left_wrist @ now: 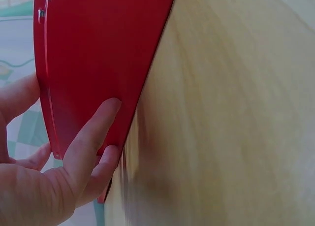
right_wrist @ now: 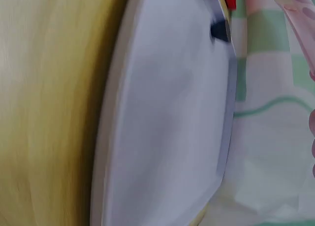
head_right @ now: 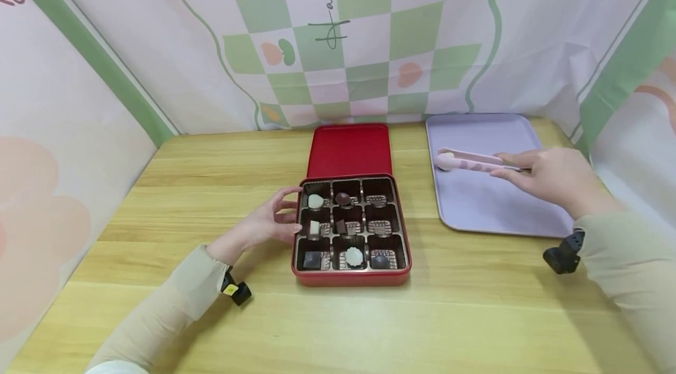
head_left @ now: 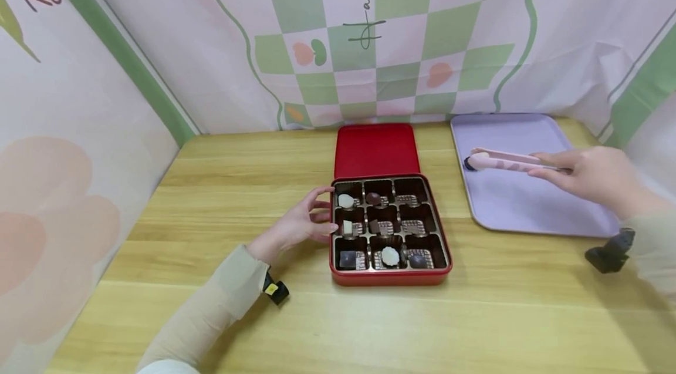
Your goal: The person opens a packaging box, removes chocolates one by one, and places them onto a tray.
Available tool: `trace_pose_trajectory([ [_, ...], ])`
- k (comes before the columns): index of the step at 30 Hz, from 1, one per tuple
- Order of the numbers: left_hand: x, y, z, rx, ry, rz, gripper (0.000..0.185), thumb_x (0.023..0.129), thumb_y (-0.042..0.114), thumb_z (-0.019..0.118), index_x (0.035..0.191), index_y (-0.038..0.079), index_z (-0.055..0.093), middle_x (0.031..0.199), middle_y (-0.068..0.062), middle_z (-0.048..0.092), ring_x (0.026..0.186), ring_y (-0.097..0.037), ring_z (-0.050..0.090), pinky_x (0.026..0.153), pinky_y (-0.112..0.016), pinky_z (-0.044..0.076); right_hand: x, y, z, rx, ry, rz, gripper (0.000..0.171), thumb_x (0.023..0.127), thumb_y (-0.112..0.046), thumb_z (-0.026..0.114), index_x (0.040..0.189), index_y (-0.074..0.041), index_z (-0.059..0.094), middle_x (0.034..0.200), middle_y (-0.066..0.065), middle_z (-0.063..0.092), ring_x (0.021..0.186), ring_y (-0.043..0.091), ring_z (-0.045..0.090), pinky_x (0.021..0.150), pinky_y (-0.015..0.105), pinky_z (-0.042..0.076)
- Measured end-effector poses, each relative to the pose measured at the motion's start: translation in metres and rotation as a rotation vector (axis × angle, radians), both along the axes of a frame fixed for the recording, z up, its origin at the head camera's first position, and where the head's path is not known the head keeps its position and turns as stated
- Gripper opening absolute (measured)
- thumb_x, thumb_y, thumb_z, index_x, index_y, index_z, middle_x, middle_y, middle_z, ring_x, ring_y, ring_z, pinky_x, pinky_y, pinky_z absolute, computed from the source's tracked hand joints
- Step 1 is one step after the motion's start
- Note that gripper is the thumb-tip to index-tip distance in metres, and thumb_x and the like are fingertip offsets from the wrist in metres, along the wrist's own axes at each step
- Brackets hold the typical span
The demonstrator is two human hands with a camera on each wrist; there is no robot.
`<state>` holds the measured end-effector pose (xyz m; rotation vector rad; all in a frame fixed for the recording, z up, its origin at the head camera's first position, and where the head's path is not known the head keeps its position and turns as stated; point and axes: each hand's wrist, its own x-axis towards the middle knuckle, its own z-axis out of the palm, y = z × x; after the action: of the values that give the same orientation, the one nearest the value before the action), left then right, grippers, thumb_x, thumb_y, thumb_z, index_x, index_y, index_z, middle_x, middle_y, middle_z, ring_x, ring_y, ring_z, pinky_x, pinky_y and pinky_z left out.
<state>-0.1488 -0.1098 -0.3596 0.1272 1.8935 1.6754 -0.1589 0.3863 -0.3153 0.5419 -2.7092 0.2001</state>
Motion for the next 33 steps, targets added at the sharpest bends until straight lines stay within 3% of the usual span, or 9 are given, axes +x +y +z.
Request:
trace_pose_trajectory([
  [3, 0.000, -0.001, -0.001, 0.007, -0.001, -0.004, 0.083, 0.082, -0.012, 0.063, 0.146, 0.027, 0.027, 0.145, -0.019, 0.031, 0.127, -0.037, 0.043, 0.079, -0.044, 0.059, 0.000, 0.009, 0.001, 0.008, -0.050, -0.052, 0.045, 0.079, -0.042, 0.071, 0.106, -0.006, 0.072, 0.035, -0.004, 0.035, 0.041, 0.015, 0.031, 0.037, 0.031, 0.031],
  [5, 0.000, -0.001, -0.001, 0.011, 0.005, -0.008, 0.083, 0.082, -0.012, 0.062, 0.146, 0.026, 0.026, 0.144, -0.021, 0.032, 0.127, -0.037, 0.043, 0.079, -0.045, 0.059, -0.001, 0.014, 0.002, 0.022, -0.106, -0.098, 0.046, 0.082, -0.042, 0.069, 0.110, -0.006, 0.070, 0.036, -0.005, 0.031, 0.041, 0.016, 0.031, 0.039, 0.031, 0.031],
  [10, 0.000, -0.001, -0.001, 0.024, -0.002, -0.006, 0.081, 0.083, -0.012, 0.061, 0.146, 0.026, 0.027, 0.144, -0.021, 0.032, 0.127, -0.037, 0.043, 0.080, -0.046, 0.059, -0.004, 0.022, 0.003, 0.054, -0.238, -0.179, 0.051, 0.085, -0.046, 0.065, 0.117, -0.006, 0.065, 0.042, 0.001, 0.038, 0.048, 0.019, 0.040, 0.043, 0.035, 0.038],
  [15, 0.000, -0.001, 0.000, 0.015, 0.005, -0.010, 0.081, 0.083, -0.011, 0.062, 0.146, 0.026, 0.027, 0.143, -0.021, 0.033, 0.127, -0.037, 0.044, 0.080, -0.045, 0.059, -0.010, 0.027, 0.001, 0.081, -0.344, -0.201, 0.057, 0.087, -0.050, 0.061, 0.123, -0.005, 0.060, 0.049, 0.005, 0.050, 0.055, 0.024, 0.050, 0.049, 0.045, 0.046],
  [16, 0.000, -0.001, 0.000, 0.013, 0.005, -0.011, 0.081, 0.083, -0.011, 0.062, 0.146, 0.026, 0.027, 0.143, -0.021, 0.033, 0.126, -0.037, 0.044, 0.080, -0.045, 0.059, -0.012, 0.028, 0.000, 0.086, -0.360, -0.202, 0.058, 0.088, -0.050, 0.060, 0.123, -0.005, 0.060, 0.052, 0.011, 0.054, 0.056, 0.027, 0.053, 0.050, 0.047, 0.046],
  [20, 0.001, -0.001, -0.001, 0.015, -0.001, -0.011, 0.081, 0.084, -0.010, 0.063, 0.146, 0.027, 0.026, 0.143, -0.020, 0.033, 0.126, -0.036, 0.044, 0.080, -0.046, 0.058, -0.016, 0.031, -0.004, 0.097, -0.391, -0.206, 0.057, 0.088, -0.052, 0.057, 0.123, -0.006, 0.060, 0.080, 0.034, 0.062, 0.065, 0.042, 0.060, 0.052, 0.053, 0.047],
  [23, 0.001, -0.001, -0.001, 0.017, -0.004, -0.012, 0.081, 0.085, -0.008, 0.062, 0.146, 0.028, 0.025, 0.143, -0.020, 0.032, 0.126, -0.037, 0.044, 0.081, -0.046, 0.058, -0.018, 0.031, -0.006, 0.113, -0.400, -0.208, 0.056, 0.089, -0.051, 0.056, 0.122, -0.006, 0.060, 0.097, 0.040, 0.058, 0.069, 0.048, 0.059, 0.050, 0.052, 0.047],
  [30, 0.001, -0.002, -0.002, 0.013, 0.000, -0.015, 0.081, 0.085, -0.008, 0.063, 0.147, 0.028, 0.025, 0.143, -0.020, 0.032, 0.126, -0.037, 0.044, 0.080, -0.046, 0.058, -0.023, 0.034, -0.010, 0.166, -0.469, -0.222, 0.062, 0.090, -0.056, 0.051, 0.125, -0.005, 0.057, 0.092, 0.041, 0.057, 0.065, 0.045, 0.059, 0.049, 0.051, 0.047],
  [33, 0.002, -0.002, -0.002, 0.011, 0.000, -0.012, 0.081, 0.084, -0.008, 0.063, 0.147, 0.027, 0.025, 0.143, -0.020, 0.032, 0.126, -0.037, 0.044, 0.080, -0.046, 0.058, -0.025, 0.034, -0.013, 0.169, -0.487, -0.227, 0.066, 0.090, -0.059, 0.049, 0.126, -0.005, 0.056, 0.098, 0.042, 0.057, 0.067, 0.046, 0.059, 0.050, 0.051, 0.047],
])
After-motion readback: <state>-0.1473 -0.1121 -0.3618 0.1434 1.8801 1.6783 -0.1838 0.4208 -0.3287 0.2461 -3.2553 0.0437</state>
